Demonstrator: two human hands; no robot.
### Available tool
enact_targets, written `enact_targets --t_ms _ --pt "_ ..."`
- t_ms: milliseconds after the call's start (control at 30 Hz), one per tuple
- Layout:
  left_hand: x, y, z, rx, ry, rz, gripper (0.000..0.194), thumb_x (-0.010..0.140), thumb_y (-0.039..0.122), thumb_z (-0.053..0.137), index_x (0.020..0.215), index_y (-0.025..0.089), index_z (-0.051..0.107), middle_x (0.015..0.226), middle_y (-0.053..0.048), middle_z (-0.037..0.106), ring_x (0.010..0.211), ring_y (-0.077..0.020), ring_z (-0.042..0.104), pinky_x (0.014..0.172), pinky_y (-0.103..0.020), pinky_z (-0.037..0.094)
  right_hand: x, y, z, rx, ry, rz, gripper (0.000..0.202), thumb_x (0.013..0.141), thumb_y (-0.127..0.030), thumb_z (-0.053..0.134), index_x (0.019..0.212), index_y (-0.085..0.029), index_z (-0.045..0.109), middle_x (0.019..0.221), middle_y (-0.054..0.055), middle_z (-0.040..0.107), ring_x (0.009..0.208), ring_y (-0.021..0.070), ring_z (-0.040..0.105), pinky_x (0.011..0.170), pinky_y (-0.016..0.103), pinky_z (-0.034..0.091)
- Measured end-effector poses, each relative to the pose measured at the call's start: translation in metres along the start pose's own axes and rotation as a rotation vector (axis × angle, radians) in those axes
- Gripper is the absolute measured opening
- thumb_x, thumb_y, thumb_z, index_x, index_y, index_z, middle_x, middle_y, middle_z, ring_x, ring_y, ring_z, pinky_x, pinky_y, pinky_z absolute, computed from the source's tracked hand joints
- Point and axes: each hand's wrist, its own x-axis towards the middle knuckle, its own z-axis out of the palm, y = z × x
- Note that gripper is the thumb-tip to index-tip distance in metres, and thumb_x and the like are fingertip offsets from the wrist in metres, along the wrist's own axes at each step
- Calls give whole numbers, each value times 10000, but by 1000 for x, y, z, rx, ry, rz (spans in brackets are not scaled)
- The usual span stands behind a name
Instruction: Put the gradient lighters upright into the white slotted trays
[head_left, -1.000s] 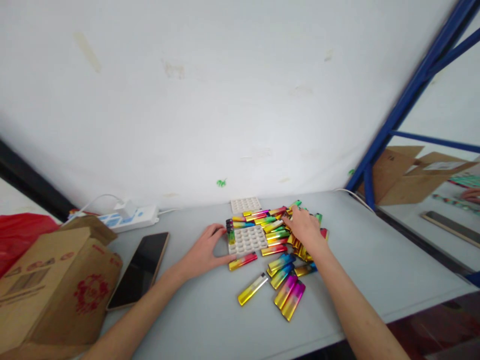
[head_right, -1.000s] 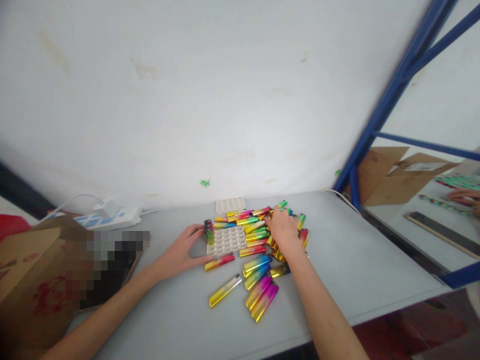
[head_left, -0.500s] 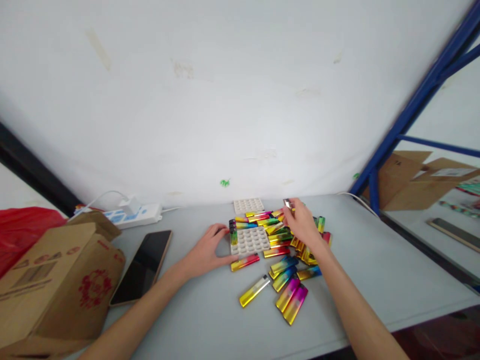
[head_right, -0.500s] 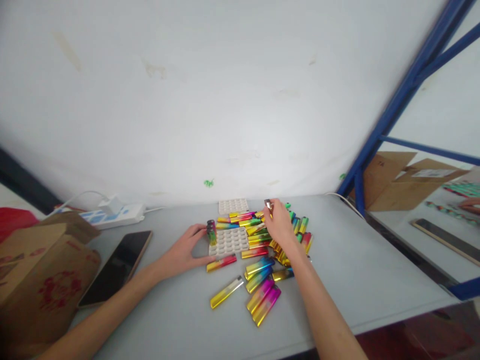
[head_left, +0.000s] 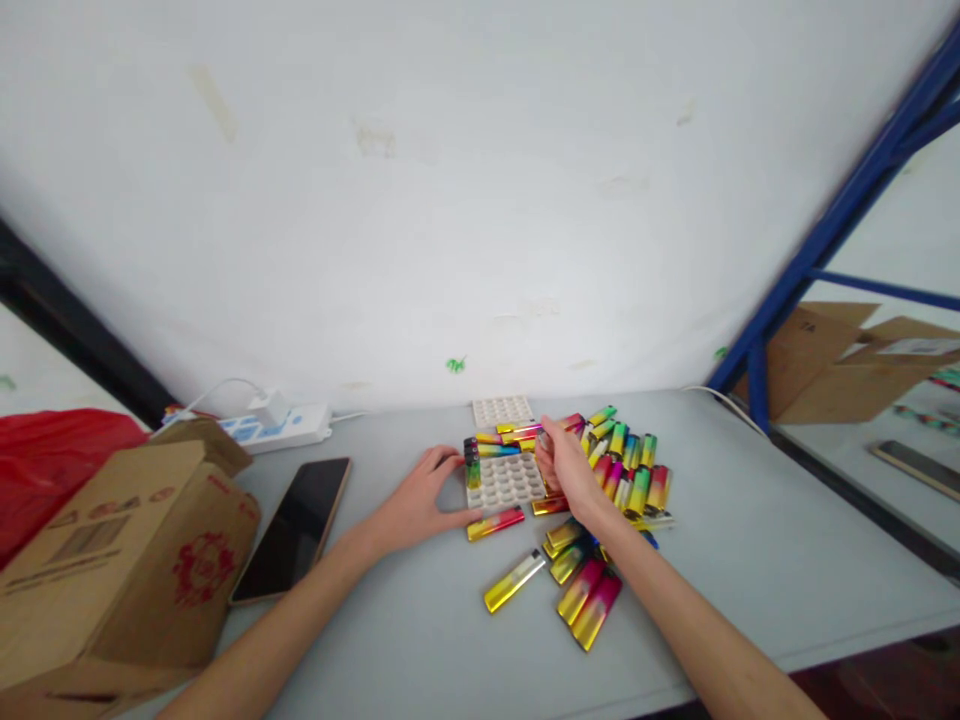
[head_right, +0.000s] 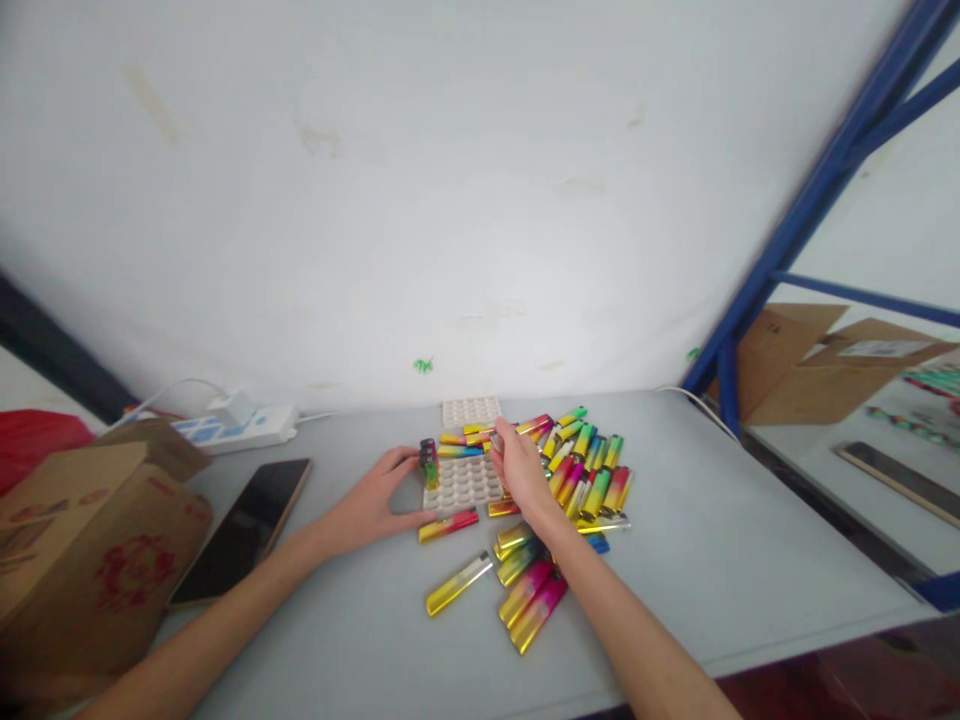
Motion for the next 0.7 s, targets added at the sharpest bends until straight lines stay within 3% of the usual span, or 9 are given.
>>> enact_targets --t_ms 200,333,433,567,700 --pt "-1 -1 0 -5 -4 5 641 853 627 874 1338 250 691 1397 -117 664 1310 -342 651 1182 -521 558 -6 -2 4 -1 -39 5 583 960 -605 430 490 -279 323 433 -59 255 400 93 208 405 244 164" --pt "-1 -2 0 -13 -11 -1 658 850 629 877 1346 241 685 1400 -128 659 1312 -348 649 1179 -530 557 -4 2 6 0 -75 25 670 958 -775 461 530 -262 410 450 -72 254 397 92 217 413 247 176" --pt "0 -1 0 -13 -21 -10 675 846 652 869 1342 231 686 1402 -137 656 1318 -359 646 1180 -542 556 -4 5 8 34 -128 23 713 927 -912 459 704 -242 561 517 -91 313 405 91 214 416 244 185" --pt "0 -2 0 -17 -15 0 670 846 640 874 1340 227 688 1395 -135 657 1310 -357 649 1177 -530 559 -10 4 8 -132 -153 -155 643 1019 -834 421 892 -241 634 633 -53 481 490 136 406 474 267 350" --pt "-1 -3 2 -26 5 17 637 849 602 888 1336 242 691 1381 -118 664 1300 -345 651 1173 -517 561 -19 -3 9 -404 -126 -492 428 1054 -616 591 923 -222 693 859 37 688 808 208 646 759 332 532"
